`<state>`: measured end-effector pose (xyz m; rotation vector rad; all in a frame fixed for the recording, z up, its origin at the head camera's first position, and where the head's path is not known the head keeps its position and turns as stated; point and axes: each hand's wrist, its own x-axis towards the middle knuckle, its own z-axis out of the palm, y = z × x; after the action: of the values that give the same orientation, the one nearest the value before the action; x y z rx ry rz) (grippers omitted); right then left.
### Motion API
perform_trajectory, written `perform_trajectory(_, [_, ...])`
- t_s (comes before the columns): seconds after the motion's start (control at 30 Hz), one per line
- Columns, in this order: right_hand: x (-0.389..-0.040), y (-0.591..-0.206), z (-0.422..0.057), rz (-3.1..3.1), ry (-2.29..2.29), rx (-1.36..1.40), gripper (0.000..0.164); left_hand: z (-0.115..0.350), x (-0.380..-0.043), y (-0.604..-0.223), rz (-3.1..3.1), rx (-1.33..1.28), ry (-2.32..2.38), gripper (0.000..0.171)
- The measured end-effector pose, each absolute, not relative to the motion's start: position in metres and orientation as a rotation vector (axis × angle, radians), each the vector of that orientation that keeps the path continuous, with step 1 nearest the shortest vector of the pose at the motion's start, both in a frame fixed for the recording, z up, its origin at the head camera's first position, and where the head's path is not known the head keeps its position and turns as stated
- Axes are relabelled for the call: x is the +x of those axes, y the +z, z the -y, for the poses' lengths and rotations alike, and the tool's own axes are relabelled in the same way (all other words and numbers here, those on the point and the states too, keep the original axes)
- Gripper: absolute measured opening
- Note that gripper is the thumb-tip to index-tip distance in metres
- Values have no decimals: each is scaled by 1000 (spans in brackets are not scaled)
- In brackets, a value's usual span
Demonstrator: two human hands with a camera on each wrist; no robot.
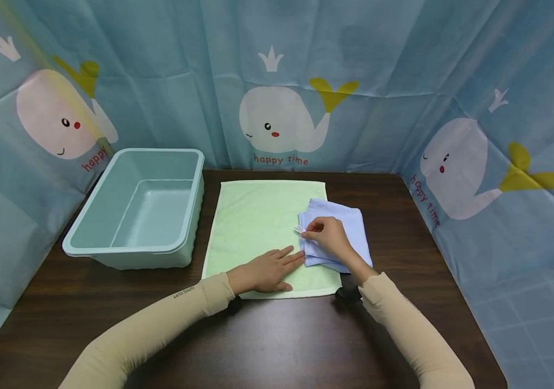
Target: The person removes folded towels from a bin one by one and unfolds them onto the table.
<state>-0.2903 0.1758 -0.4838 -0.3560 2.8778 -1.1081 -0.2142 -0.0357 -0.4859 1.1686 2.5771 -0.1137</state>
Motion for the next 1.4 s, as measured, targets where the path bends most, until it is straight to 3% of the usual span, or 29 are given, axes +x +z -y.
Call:
perform_trajectory(0.17, [-273,-490,-191,-2775,-1191,-447,16,36,-215,-485,-2583,1179,-114,77])
perform_trajectory(0.6, [-265,-510,-202,-2751,-1199,-763,34,38,-215,-486,-2565,1153,-75,77])
perform_trajectory(0.97, [-265,-513,-202,-2864,-1166,-854,9,39,-214,-484,-2576,1182,-89,76])
perform_trajectory(1.4, [-262,-511,-201,-2831,-1308,-773,8,38,-212,-482,-2588,1186,-103,76])
